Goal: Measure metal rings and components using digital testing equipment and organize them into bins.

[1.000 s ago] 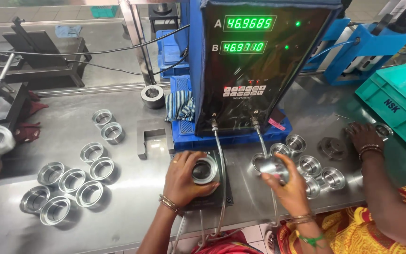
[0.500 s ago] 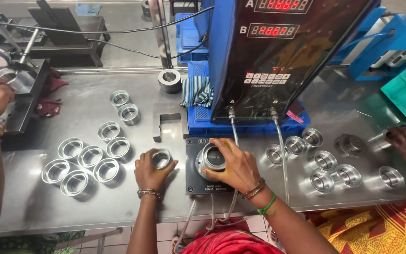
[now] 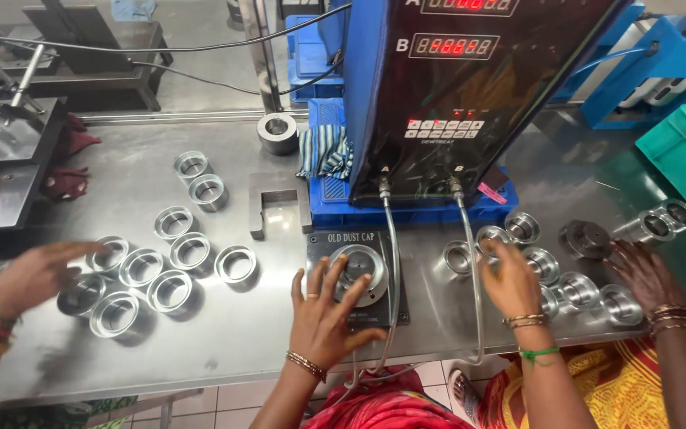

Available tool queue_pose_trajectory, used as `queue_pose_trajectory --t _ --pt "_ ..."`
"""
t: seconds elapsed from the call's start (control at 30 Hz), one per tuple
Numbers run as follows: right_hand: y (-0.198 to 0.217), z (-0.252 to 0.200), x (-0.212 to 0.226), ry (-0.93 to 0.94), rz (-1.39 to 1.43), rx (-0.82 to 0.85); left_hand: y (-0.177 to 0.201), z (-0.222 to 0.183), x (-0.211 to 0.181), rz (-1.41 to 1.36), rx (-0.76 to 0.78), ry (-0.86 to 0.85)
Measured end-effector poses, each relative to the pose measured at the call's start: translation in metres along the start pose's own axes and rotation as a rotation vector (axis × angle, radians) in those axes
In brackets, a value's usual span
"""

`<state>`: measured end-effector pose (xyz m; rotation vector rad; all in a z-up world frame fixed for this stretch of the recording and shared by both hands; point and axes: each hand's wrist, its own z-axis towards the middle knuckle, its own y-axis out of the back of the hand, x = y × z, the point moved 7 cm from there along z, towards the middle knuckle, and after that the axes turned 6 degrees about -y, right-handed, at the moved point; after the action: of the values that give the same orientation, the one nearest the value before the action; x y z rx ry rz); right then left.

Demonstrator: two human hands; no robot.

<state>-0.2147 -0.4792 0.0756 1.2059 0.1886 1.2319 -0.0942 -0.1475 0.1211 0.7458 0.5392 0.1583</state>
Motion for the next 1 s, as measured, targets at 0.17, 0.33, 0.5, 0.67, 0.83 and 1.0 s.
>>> queue_pose_trajectory --t 0.17,0.33,0.5,0.67,0.83,1.0 --pt "-0.035 -0.036 -0.011 -0.172 -0.211 0.364 -0.019 -0.001 0.007 0.166 0.210 0.040" --pt "-0.033 -0.047 -0.012 -0.234 -0.310 0.303 -0.018 0.010 0.014 0.178 0.253 0.103" --pt "-0.036 -0.053 -0.022 -0.278 -0.298 0.286 -0.024 0.026 0.024 0.128 0.216 0.102" --pt "-0.031 -0.053 -0.014 -0.279 -0.279 0.281 -0.031 0.049 0.027 -0.013 0.056 0.169" --pt "-0.033 -0.057 -0.021 -0.209 -0.228 0.202 -0.030 0.056 0.025 -0.058 0.108 0.247" --pt "-0.029 -0.062 -0.014 -0.241 -0.267 0.209 -0.026 0.054 0.021 -0.078 0.069 0.217"
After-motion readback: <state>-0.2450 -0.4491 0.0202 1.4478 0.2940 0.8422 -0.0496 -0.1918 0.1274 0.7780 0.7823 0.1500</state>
